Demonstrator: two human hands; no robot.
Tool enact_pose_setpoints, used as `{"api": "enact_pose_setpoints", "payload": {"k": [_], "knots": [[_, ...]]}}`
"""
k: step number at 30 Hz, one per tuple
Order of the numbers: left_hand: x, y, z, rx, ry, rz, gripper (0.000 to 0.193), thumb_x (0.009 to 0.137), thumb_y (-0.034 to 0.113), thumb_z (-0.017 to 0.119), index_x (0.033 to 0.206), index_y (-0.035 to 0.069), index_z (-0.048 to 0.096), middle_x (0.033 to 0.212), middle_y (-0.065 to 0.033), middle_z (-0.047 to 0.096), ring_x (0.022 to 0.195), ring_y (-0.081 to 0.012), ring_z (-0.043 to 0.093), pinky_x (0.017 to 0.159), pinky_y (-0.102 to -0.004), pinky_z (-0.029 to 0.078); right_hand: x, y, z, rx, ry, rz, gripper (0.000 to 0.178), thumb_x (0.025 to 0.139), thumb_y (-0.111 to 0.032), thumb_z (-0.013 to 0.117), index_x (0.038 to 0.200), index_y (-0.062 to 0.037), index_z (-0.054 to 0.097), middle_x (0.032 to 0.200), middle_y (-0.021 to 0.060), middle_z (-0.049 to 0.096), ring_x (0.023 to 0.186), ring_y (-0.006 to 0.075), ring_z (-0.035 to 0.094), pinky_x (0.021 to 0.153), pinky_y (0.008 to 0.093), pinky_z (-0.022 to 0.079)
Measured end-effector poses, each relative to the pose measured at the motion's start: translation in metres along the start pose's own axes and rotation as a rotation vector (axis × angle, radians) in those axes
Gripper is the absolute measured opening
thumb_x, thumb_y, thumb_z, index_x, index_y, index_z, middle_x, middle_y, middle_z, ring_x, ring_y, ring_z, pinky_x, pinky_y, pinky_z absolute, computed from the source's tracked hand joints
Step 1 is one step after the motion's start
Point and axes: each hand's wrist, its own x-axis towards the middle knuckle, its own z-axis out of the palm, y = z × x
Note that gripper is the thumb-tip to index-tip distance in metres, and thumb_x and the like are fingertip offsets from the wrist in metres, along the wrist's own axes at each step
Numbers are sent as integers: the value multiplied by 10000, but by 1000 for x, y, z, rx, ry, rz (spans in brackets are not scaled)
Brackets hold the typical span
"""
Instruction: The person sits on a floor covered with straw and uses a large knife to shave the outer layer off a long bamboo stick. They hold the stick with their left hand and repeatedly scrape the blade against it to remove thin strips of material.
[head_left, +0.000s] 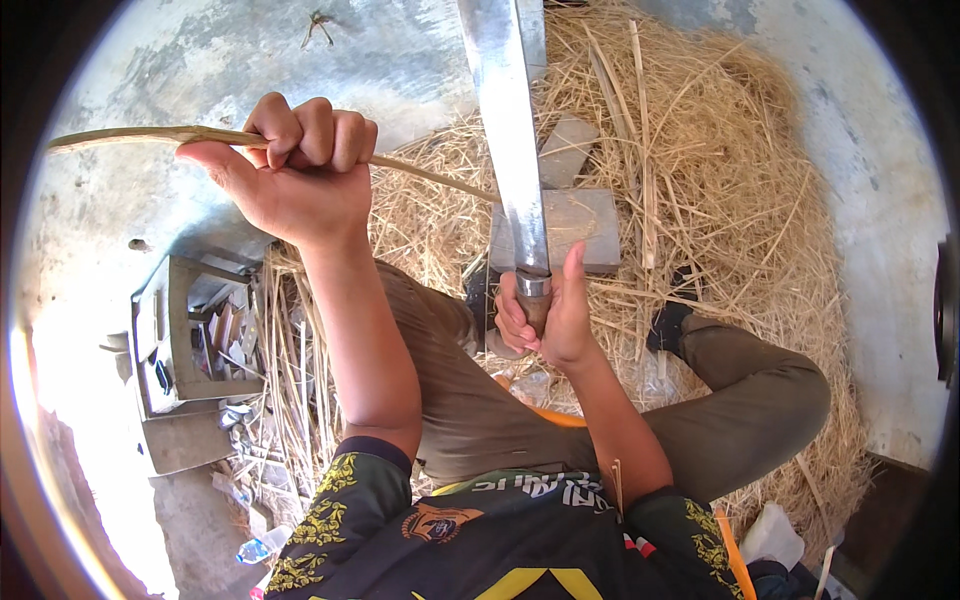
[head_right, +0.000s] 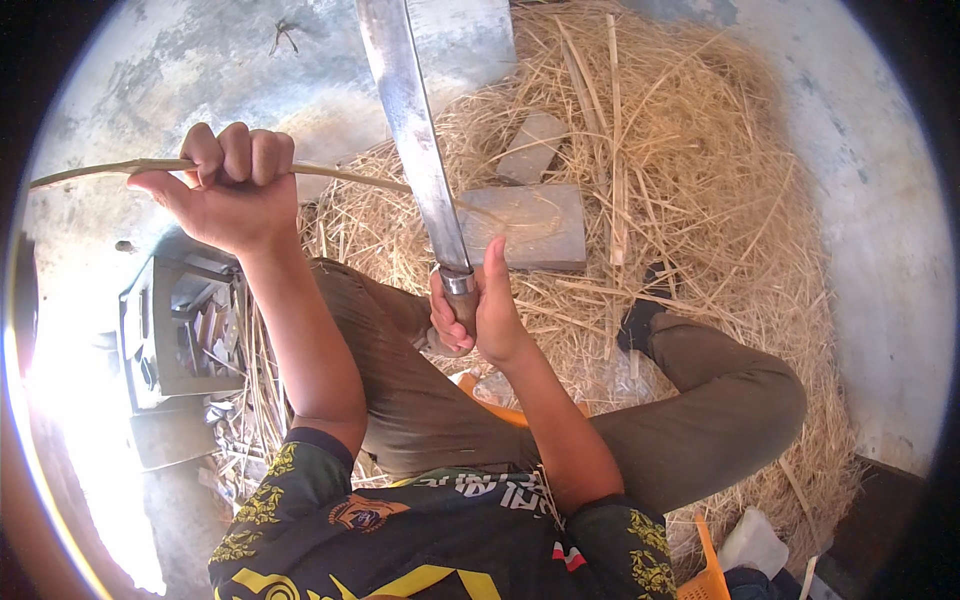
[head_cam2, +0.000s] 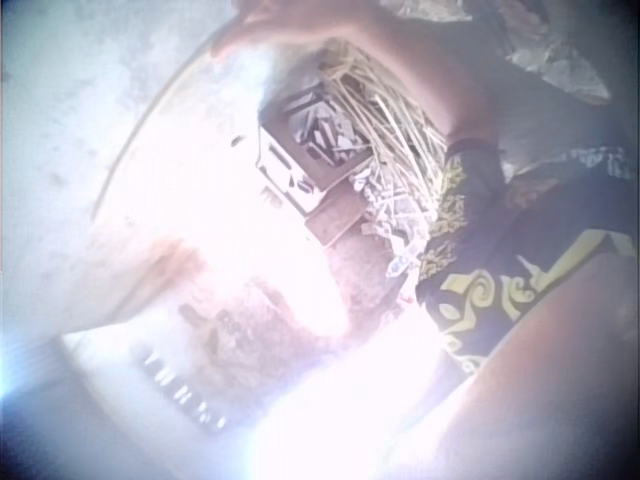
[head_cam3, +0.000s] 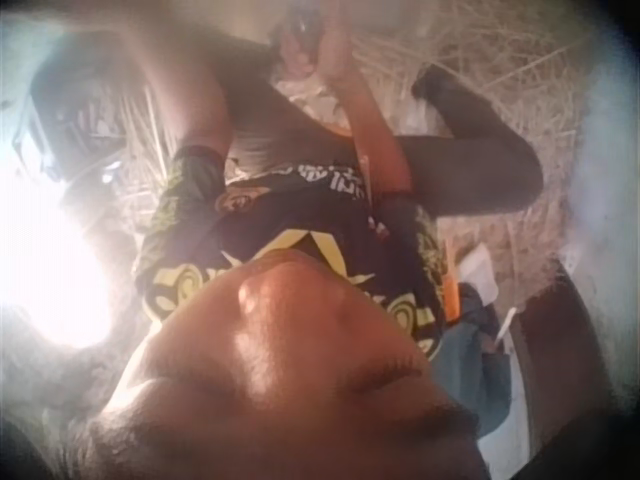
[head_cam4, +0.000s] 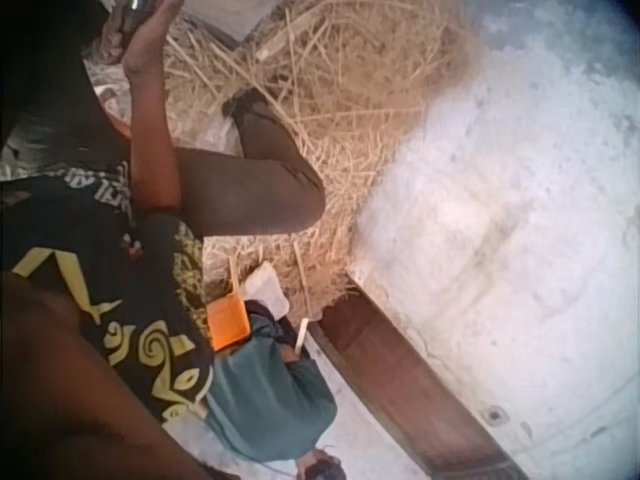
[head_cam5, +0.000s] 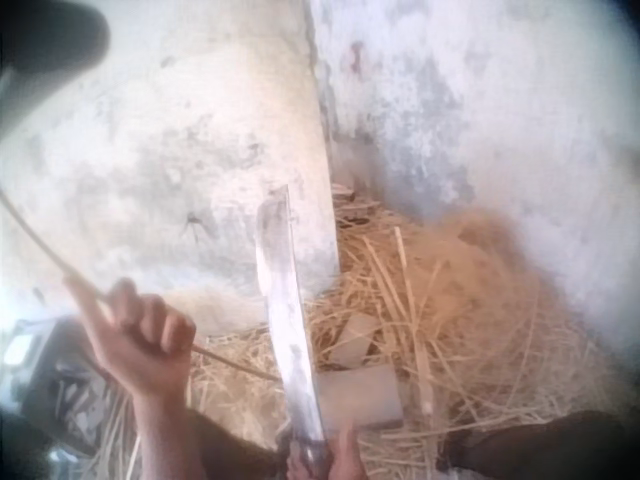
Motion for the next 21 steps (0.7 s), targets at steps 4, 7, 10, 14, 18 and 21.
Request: {"api": "enact_pose_setpoints", "payload": {"k": [4,7,10,14,18,21], "knots": [[0,-1,0,-26,-59,-5,721,878,855,422,655,184,280,528,54,140,482,-97,82,464,-306,65,-7,-12,10,-35,-45,-82,912,879,-891,81,670,-82,445,475,-24,362,374,90,321,383,255,300],[-2,0,10,67,-117,-53,684,882,827,468,758,155,457,532,63,182,467,-72,104,434,-274,96,-10,-21,13,-45,-102,-121,919,870,-897,74,670,-80,445,475,-27,359,379,88,320,388,249,301],[-12,-4,32,430,-163,-87,740,884,698,636,1210,36,584,606,84,299,484,-38,200,418,-222,151,-17,-36,18,-80,-113,-122,929,864,-899,64,672,-76,450,480,-28,362,387,85,324,393,242,302],[-17,-1,66,482,-167,-168,549,871,323,800,1247,-31,614,668,85,425,551,-15,346,499,-200,246,-23,-40,27,-92,-112,-97,937,863,-897,56,679,-73,461,491,-27,372,398,78,336,392,235,300],[-25,1,78,509,-134,-238,303,861,152,828,1078,-22,708,653,89,496,565,-2,387,527,-183,279,-24,-40,29,-139,-124,-71,934,867,-892,54,687,-73,466,498,-26,376,405,76,346,392,228,301],[-23,-1,69,476,-139,-254,140,894,78,781,974,-10,707,628,85,521,553,5,379,519,-183,263,-25,-43,34,-222,-76,-52,938,871,-889,49,666,-71,460,487,-22,374,393,78,353,387,231,303]]}}
